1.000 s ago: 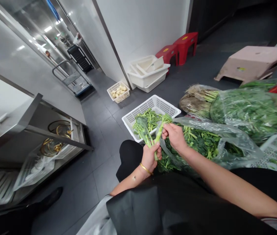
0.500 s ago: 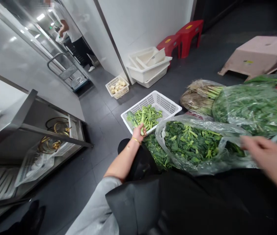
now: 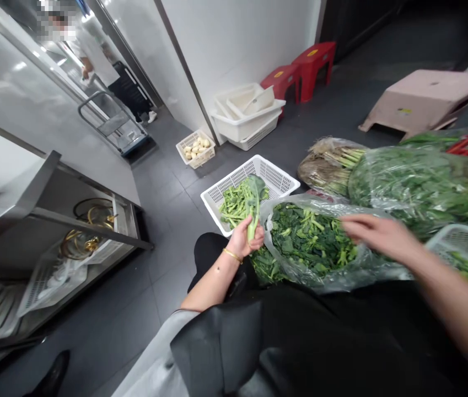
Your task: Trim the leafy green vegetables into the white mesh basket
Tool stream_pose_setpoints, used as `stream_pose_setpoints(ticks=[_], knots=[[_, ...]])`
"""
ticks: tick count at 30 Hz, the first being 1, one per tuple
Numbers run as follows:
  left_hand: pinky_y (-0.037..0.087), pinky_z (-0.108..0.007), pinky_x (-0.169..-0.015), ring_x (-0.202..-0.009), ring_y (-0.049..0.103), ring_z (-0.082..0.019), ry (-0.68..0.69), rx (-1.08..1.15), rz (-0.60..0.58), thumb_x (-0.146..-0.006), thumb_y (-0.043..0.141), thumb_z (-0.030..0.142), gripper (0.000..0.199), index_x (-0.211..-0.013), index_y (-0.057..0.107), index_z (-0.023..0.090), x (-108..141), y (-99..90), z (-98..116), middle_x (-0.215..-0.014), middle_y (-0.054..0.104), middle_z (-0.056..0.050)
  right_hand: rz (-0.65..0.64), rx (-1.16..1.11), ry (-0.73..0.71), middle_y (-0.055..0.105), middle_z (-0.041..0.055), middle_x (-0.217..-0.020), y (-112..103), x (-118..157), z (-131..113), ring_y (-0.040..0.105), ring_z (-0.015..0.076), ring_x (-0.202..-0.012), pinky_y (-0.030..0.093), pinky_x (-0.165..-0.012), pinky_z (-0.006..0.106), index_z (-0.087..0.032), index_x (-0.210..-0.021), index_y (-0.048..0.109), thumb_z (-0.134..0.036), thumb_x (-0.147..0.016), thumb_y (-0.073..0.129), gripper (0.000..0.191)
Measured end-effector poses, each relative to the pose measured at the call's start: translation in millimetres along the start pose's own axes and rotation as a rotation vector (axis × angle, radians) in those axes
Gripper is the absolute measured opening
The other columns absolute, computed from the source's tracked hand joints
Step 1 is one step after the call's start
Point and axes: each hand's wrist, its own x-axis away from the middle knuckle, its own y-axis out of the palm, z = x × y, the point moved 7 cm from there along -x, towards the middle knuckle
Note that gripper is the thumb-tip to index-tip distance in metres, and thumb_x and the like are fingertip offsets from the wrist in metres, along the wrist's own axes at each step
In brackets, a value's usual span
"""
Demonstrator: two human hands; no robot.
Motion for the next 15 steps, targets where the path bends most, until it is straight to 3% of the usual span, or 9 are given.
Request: stream_pose_setpoints(ticks=[1,2,4,7,10,12,15], knots=[[0.017,-0.016,-0.032,-0.033,0.026,-0.004,0.004,-0.03,-0.033,-0.077,0.05,0.06,0.044,-0.069,0.042,0.018,4.6,12.8,-6.0,-0.049,0.037,0.005,-0.286,-0.058,0.051,0.065,0.0036,-0.065,44.4,-12.0,-7.7,0.056,0.0117,-0.052,0.045,-0.049,0.024,-0.02,-0.092,0.068,-0.045,-0.083,0.058,0.028],[0.017,-0.017,-0.032,-0.033,0.026,-0.004,0.013,-0.069,-0.037,-0.075,0.052,0.062,0.046,-0.068,0.041,0.018,8.1,21.5,-9.8,-0.048,0.037,0.005,-0.444,-0.119,0.05,0.063,0.0017,-0.059,77.8,-19.6,-23.1,0.056,0.013,-0.051,0.044,-0.05,0.025,-0.019,-0.096,0.067,-0.046,-0.082,0.057,0.032],[0.018,-0.017,-0.032,-0.032,0.028,-0.005,0.057,-0.125,0.016,-0.073,0.055,0.064,0.049,-0.07,0.041,0.018,12.4,26.9,-10.2,-0.05,0.039,0.006,-0.446,-0.141,-0.039,0.058,0.0004,-0.052,116.6,-28.6,-61.9,0.053,0.0135,-0.05,0.041,-0.05,0.026,-0.018,-0.073,0.064,-0.047,-0.081,0.055,0.032],[0.016,-0.016,-0.032,-0.033,0.028,-0.004,0.175,-0.067,0.213,-0.071,0.057,0.066,0.05,-0.072,0.04,0.019,17.0,5.6,3.6,-0.05,0.039,0.007,-0.253,-0.143,-0.221,0.058,0.0025,-0.054,139.8,-8.5,-111.1,0.053,0.0144,-0.054,0.041,-0.055,0.027,-0.018,-0.058,0.055,-0.044,-0.082,0.05,0.035],[0.013,-0.015,-0.033,-0.033,0.023,-0.003,0.228,0.084,0.343,-0.075,0.052,0.068,0.051,-0.07,0.038,0.019,25.3,-24.8,14.6,-0.047,0.033,0.008,-0.361,-0.245,-0.449,0.064,0.0044,-0.066,155.8,29.1,-133.3,0.058,0.0155,-0.062,0.044,-0.064,0.027,-0.019,-0.066,0.06,-0.04,-0.084,0.047,0.031],[0.013,-0.015,-0.032,-0.032,0.021,-0.003,0.189,0.129,0.28,-0.077,0.047,0.069,0.052,-0.07,0.038,0.019,30.3,-30.5,13.0,-0.047,0.032,0.008,-0.422,-0.245,-0.384,0.062,0.0034,-0.06,161.5,27.6,-124.3,0.057,0.0152,-0.056,0.044,-0.061,0.027,-0.02,-0.063,0.06,-0.042,-0.086,0.044,0.036],[0.02,-0.017,-0.03,-0.03,0.024,-0.005,0.087,0.071,0.113,-0.078,0.039,0.072,0.054,-0.069,0.039,0.019,36.4,-19.2,-1.4,-0.045,0.032,0.008,-0.395,-0.135,-0.114,0.059,0.0018,-0.052,164.2,-7.9,-102.0,0.055,0.0154,-0.049,0.041,-0.054,0.027,-0.019,-0.059,0.056,-0.048,-0.084,0.047,0.039]])
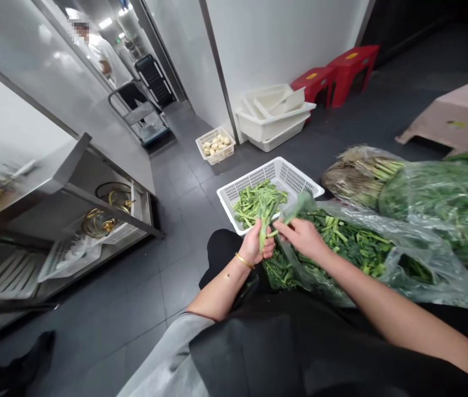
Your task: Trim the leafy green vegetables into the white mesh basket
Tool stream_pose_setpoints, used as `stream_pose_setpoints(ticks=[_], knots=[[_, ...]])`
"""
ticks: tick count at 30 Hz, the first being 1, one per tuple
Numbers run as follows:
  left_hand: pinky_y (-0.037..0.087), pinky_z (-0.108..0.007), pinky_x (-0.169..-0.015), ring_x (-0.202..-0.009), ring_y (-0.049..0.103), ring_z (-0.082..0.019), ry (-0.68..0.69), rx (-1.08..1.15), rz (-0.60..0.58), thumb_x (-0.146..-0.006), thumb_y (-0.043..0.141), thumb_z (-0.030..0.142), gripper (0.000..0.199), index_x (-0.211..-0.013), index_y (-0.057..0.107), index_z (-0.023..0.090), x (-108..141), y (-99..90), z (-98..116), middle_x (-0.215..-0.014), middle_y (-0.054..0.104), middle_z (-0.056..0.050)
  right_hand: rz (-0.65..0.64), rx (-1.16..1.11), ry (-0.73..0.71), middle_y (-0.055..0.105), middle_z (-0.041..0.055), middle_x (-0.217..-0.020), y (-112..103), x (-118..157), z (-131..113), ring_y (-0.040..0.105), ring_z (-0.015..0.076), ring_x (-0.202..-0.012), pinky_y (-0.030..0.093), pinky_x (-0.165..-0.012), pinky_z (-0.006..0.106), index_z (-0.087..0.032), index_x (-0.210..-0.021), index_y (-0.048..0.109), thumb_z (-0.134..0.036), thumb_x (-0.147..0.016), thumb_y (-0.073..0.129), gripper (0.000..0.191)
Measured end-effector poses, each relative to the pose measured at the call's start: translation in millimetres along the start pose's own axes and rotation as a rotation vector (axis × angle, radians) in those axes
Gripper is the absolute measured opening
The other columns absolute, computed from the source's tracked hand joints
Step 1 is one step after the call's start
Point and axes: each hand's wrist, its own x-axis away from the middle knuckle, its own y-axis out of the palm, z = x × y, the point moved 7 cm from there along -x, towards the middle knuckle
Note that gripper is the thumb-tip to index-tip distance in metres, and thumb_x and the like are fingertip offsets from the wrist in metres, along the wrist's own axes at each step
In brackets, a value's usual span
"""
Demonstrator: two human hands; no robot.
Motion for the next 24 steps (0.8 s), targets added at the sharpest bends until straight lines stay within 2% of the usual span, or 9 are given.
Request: stream_pose_setpoints(ticks=[2,4,7,9,11,14,17,21,24], knots=[[0.025,-0.019,-0.03,-0.03,0.028,-0.007,0.002,-0.062,-0.007,-0.076,0.037,0.075,0.056,-0.066,0.039,0.019,1.9,4.0,-7.8,-0.043,0.031,0.008,-0.039,0.029,0.052,0.06,0.0016,-0.054,-1.1,-15.1,3.0,0.055,0.0159,-0.051,0.04,-0.053,0.026,-0.019,-0.064,0.057,-0.049,-0.081,0.05,0.035],[0.027,-0.02,-0.03,-0.029,0.029,-0.007,0.062,-0.11,0.104,-0.074,0.038,0.077,0.059,-0.064,0.04,0.019,-1.8,-0.6,-8.3,-0.041,0.03,0.008,-0.009,0.102,-0.025,0.061,0.0033,-0.059,1.6,-13.2,-5.7,0.056,0.0164,-0.055,0.04,-0.053,0.025,-0.018,-0.07,0.059,-0.044,-0.082,0.048,0.031],[0.025,-0.02,-0.033,-0.031,0.028,-0.006,0.136,-0.101,0.317,-0.072,0.041,0.077,0.06,-0.06,0.039,0.019,-10.4,-16.2,-2.3,-0.04,0.03,0.007,0.067,0.218,-0.308,0.064,0.0075,-0.071,14.2,19.7,-31.0,0.058,0.0173,-0.064,0.042,-0.057,0.026,-0.017,-0.076,0.061,-0.033,-0.082,0.046,0.022],[0.023,-0.02,-0.035,-0.033,0.027,-0.006,0.165,-0.078,0.369,-0.073,0.041,0.077,0.059,-0.059,0.038,0.019,-13.5,-22.9,2.1,-0.04,0.029,0.007,0.042,0.183,-0.39,0.064,0.0066,-0.07,19.8,37.6,-37.5,0.059,0.0167,-0.063,0.042,-0.058,0.025,-0.018,-0.075,0.061,-0.032,-0.083,0.046,0.022],[0.022,-0.02,-0.036,-0.034,0.026,-0.006,0.214,-0.138,0.368,-0.073,0.042,0.076,0.058,-0.06,0.04,0.019,-10.7,-24.6,6.1,-0.041,0.031,0.007,0.072,0.107,-0.231,0.062,0.0042,-0.06,9.1,32.1,-26.8,0.057,0.0165,-0.056,0.043,-0.056,0.026,-0.019,-0.068,0.058,-0.039,-0.085,0.046,0.029],[0.026,-0.02,-0.041,-0.04,0.034,-0.007,0.394,-0.364,0.378,-0.073,0.054,0.067,0.05,-0.067,0.05,0.018,5.8,-18.8,12.9,-0.049,0.041,0.004,0.137,0.041,0.073,0.058,0.0015,-0.05,-16.5,0.6,-4.2,0.056,0.0174,-0.049,0.043,-0.055,0.028,-0.02,-0.064,0.054,-0.049,-0.082,0.051,0.034],[0.03,-0.02,-0.046,-0.049,0.04,-0.008,0.502,-0.475,0.34,-0.074,0.062,0.056,0.039,-0.073,0.055,0.018,16.9,-6.0,10.1,-0.058,0.051,0.001,0.074,0.021,0.096,0.056,-0.0004,-0.047,-20.0,-21.8,2.1,0.055,0.0172,-0.047,0.043,-0.054,0.028,-0.021,-0.068,0.054,-0.05,-0.08,0.052,0.032],[0.023,-0.021,-0.04,-0.039,0.031,-0.007,0.329,-0.222,0.274,-0.076,0.057,0.057,0.04,-0.075,0.05,0.017,1.0,-1.0,-7.7,-0.05,0.043,0.004,0.234,0.228,-0.13,0.063,0.0076,-0.064,-8.9,3.3,-7.0,0.059,0.0193,-0.059,0.043,-0.057,0.028,-0.019,-0.071,0.055,-0.041,-0.084,0.045,0.027],[0.026,-0.02,-0.04,-0.039,0.034,-0.006,0.369,-0.099,0.368,-0.075,0.056,0.059,0.042,-0.074,0.046,0.017,-6.0,-9.4,-1.6,-0.05,0.042,0.005,0.153,0.276,-0.34,0.065,0.0109,-0.074,10.6,31.6,-18.4,0.061,0.0211,-0.068,0.044,-0.062,0.029,-0.018,-0.074,0.058,-0.033,-0.083,0.043,0.023]])
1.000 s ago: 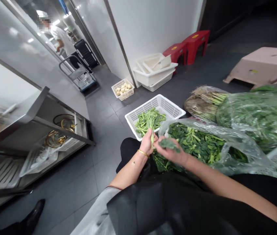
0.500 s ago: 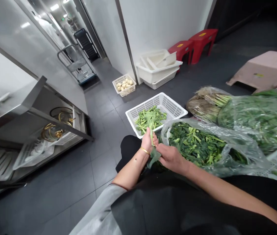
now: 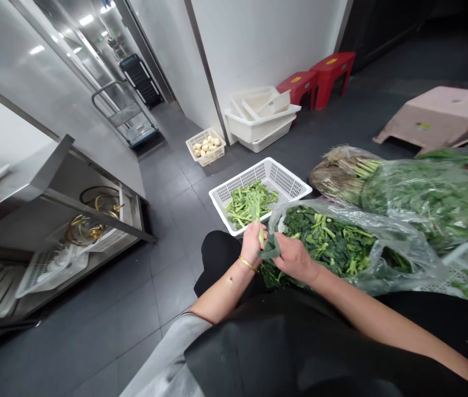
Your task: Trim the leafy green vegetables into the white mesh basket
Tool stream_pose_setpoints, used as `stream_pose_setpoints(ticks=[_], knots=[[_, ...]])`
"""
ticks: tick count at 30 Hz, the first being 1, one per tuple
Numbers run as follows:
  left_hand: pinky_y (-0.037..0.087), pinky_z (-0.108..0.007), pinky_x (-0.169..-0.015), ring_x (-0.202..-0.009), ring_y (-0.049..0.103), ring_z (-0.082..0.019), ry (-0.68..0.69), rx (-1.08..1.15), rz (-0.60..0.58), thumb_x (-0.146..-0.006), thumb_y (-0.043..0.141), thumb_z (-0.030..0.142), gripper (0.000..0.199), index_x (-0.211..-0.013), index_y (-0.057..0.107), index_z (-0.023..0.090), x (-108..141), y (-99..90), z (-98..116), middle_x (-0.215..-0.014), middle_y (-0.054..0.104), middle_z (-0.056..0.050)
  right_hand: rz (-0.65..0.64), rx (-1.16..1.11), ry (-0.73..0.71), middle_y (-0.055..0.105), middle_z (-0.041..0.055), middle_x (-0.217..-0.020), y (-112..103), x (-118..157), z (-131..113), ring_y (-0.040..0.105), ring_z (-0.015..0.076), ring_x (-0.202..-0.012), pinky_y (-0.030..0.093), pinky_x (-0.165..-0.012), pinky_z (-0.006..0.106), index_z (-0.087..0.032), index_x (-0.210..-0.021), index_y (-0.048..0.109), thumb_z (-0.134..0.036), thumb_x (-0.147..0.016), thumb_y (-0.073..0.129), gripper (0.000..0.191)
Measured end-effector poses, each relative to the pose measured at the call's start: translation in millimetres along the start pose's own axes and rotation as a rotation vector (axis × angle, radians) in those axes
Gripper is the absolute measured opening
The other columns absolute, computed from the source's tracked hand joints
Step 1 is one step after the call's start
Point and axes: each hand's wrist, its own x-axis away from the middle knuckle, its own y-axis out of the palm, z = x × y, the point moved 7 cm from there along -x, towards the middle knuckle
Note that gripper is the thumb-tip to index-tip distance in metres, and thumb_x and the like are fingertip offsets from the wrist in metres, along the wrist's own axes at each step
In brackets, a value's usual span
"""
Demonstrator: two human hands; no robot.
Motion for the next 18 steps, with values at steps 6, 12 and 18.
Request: stream_pose_setpoints(ticks=[6,12,18], knots=[[0.029,-0.018,-0.041,-0.041,0.04,-0.005,0.153,-0.288,-0.079,-0.07,0.068,0.042,0.037,-0.091,0.046,0.02,10.7,-1.6,10.8,-0.063,0.052,0.006,-0.061,-0.127,0.345,0.064,0.0048,-0.067,-9.9,-23.9,38.7,0.061,0.0194,-0.063,0.045,-0.06,0.028,-0.018,-0.08,0.061,-0.045,-0.085,0.047,0.03],[0.028,-0.016,-0.041,-0.041,0.039,-0.004,0.075,-0.3,-0.058,-0.067,0.069,0.027,0.035,-0.091,0.046,0.019,-1.3,-10.9,3.2,-0.06,0.049,0.008,-0.102,0.035,0.019,0.066,0.0105,-0.078,12.4,-14.9,15.6,0.062,0.0217,-0.07,0.045,-0.064,0.03,-0.015,-0.088,0.061,-0.03,-0.082,0.047,0.022],[0.024,-0.015,-0.035,-0.036,0.041,-0.004,0.126,-0.182,0.049,-0.065,0.069,0.032,0.045,-0.099,0.043,0.021,-14.9,-36.1,34.4,-0.065,0.057,0.006,-0.356,-0.047,0.194,0.066,0.0085,-0.076,58.1,34.0,41.7,0.063,0.0211,-0.069,0.047,-0.063,0.03,-0.018,-0.082,0.059,-0.042,-0.081,0.054,0.024]])
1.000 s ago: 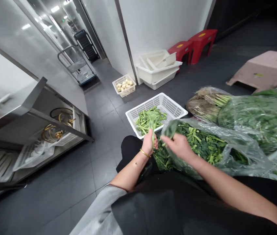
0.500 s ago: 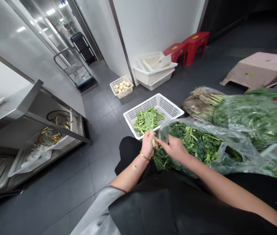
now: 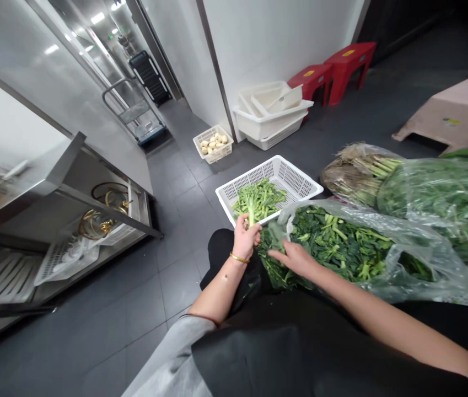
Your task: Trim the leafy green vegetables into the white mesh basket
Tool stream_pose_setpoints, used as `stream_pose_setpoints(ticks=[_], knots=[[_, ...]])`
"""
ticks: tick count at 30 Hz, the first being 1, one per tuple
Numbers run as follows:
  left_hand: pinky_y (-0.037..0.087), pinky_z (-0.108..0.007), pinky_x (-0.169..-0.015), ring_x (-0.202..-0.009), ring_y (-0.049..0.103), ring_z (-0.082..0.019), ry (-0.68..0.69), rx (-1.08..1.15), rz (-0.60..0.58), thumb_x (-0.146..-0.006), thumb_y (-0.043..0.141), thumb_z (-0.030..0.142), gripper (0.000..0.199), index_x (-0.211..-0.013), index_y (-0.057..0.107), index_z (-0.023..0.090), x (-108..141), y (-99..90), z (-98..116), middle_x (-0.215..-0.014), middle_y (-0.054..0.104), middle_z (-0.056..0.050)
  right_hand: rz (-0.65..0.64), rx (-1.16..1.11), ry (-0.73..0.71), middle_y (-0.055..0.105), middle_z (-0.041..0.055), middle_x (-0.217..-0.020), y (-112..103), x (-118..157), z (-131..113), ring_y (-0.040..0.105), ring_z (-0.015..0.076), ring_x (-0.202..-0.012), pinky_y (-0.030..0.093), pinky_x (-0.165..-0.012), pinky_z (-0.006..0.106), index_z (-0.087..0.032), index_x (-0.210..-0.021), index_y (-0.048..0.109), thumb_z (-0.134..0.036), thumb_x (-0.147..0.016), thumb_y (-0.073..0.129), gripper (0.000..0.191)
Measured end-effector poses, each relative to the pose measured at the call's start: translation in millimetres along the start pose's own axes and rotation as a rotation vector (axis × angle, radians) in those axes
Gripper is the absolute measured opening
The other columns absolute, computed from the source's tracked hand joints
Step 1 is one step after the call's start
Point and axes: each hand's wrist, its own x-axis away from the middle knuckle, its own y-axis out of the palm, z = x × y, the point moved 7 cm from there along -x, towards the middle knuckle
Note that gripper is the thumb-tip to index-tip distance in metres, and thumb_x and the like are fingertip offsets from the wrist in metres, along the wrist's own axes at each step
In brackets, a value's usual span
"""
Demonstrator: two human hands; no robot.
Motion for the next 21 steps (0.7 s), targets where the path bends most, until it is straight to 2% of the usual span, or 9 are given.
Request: stream_pose_setpoints(ticks=[2,3,7,9,11,14,17,19,21], knots=[[0.025,-0.015,-0.035,-0.036,0.042,-0.004,0.026,0.028,-0.054,-0.065,0.07,0.033,0.046,-0.101,0.043,0.022,8.5,3.4,5.7,-0.067,0.058,0.005,-0.156,0.05,0.075,0.065,0.0082,-0.071,2.9,-8.7,16.0,0.062,0.0223,-0.065,0.046,-0.058,0.031,-0.017,-0.076,0.059,-0.047,-0.07,0.065,0.031],[0.025,-0.015,-0.035,-0.036,0.042,-0.004,0.025,0.037,-0.087,-0.065,0.071,0.033,0.046,-0.101,0.043,0.022,14.1,7.0,6.4,-0.067,0.058,0.005,-0.172,0.026,0.095,0.064,0.0075,-0.07,-4.7,-16.0,19.6,0.062,0.022,-0.064,0.045,-0.057,0.031,-0.017,-0.077,0.06,-0.049,-0.069,0.065,0.033],[0.033,-0.017,-0.039,-0.042,0.048,-0.006,-0.041,0.044,-0.298,-0.065,0.073,0.032,0.047,-0.102,0.045,0.02,34.7,30.3,3.6,-0.069,0.059,0.003,-0.009,-0.445,0.16,0.064,0.0024,-0.066,-58.8,-49.1,12.1,0.06,0.0161,-0.058,0.045,-0.055,0.027,-0.018,-0.086,0.057,-0.055,-0.079,0.052,0.038],[0.037,-0.02,-0.041,-0.044,0.05,-0.008,-0.17,0.128,-0.47,-0.068,0.069,0.039,0.044,-0.101,0.047,0.019,42.6,45.9,-2.3,-0.068,0.058,0.002,0.015,-0.618,0.171,0.06,-0.0006,-0.056,-71.8,-58.2,3.0,0.054,0.0134,-0.048,0.042,-0.049,0.025,-0.019,-0.074,0.051,-0.058,-0.074,0.057,0.039],[0.037,-0.022,-0.039,-0.041,0.047,-0.009,-0.335,0.24,-0.585,-0.074,0.06,0.047,0.04,-0.099,0.049,0.017,48.6,58.0,-10.1,-0.062,0.054,0.002,0.032,-0.655,0.199,0.055,-0.0028,-0.049,-72.6,-58.0,-1.4,0.047,0.0115,-0.042,0.038,-0.044,0.024,-0.021,-0.066,0.044,-0.06,-0.073,0.057,0.042],[0.031,-0.02,-0.035,-0.037,0.04,-0.008,-0.437,0.28,-0.524,-0.077,0.057,0.047,0.034,-0.09,0.051,0.016,47.1,63.1,-21.2,-0.056,0.046,0.004,0.243,-0.451,0.233,0.052,-0.0027,-0.047,-75.8,-38.6,-0.3,0.045,0.0113,-0.043,0.037,-0.048,0.025,-0.022,-0.06,0.04,-0.059,-0.079,0.05,0.042],[0.029,-0.019,-0.033,-0.035,0.039,-0.007,-0.363,0.262,-0.377,-0.075,0.061,0.047,0.035,-0.084,0.049,0.016,39.4,62.2,-23.5,-0.054,0.047,0.004,0.475,-0.125,0.064,0.052,0.0,-0.055,-86.0,-5.7,-20.5,0.046,0.0125,-0.051,0.037,-0.054,0.026,-0.022,-0.059,0.04,-0.051,-0.083,0.047,0.039],[0.029,-0.018,-0.034,-0.035,0.04,-0.007,-0.277,0.257,-0.26,-0.073,0.062,0.049,0.037,-0.082,0.048,0.016,33.9,57.8,-19.3,-0.053,0.048,0.005,0.452,-0.05,-0.113,0.053,0.0019,-0.058,-85.8,9.5,-40.6,0.048,0.0136,-0.055,0.038,-0.056,0.026,-0.023,-0.059,0.041,-0.048,-0.084,0.047,0.036],[0.033,-0.017,-0.037,-0.038,0.044,-0.006,-0.161,0.207,-0.165,-0.071,0.066,0.048,0.038,-0.081,0.045,0.018,31.3,51.6,-11.6,-0.053,0.05,0.005,0.387,-0.091,-0.124,0.054,0.0021,-0.057,-88.3,12.5,-45.7,0.05,0.0138,-0.054,0.038,-0.056,0.026,-0.023,-0.059,0.044,-0.049,-0.084,0.048,0.036]])
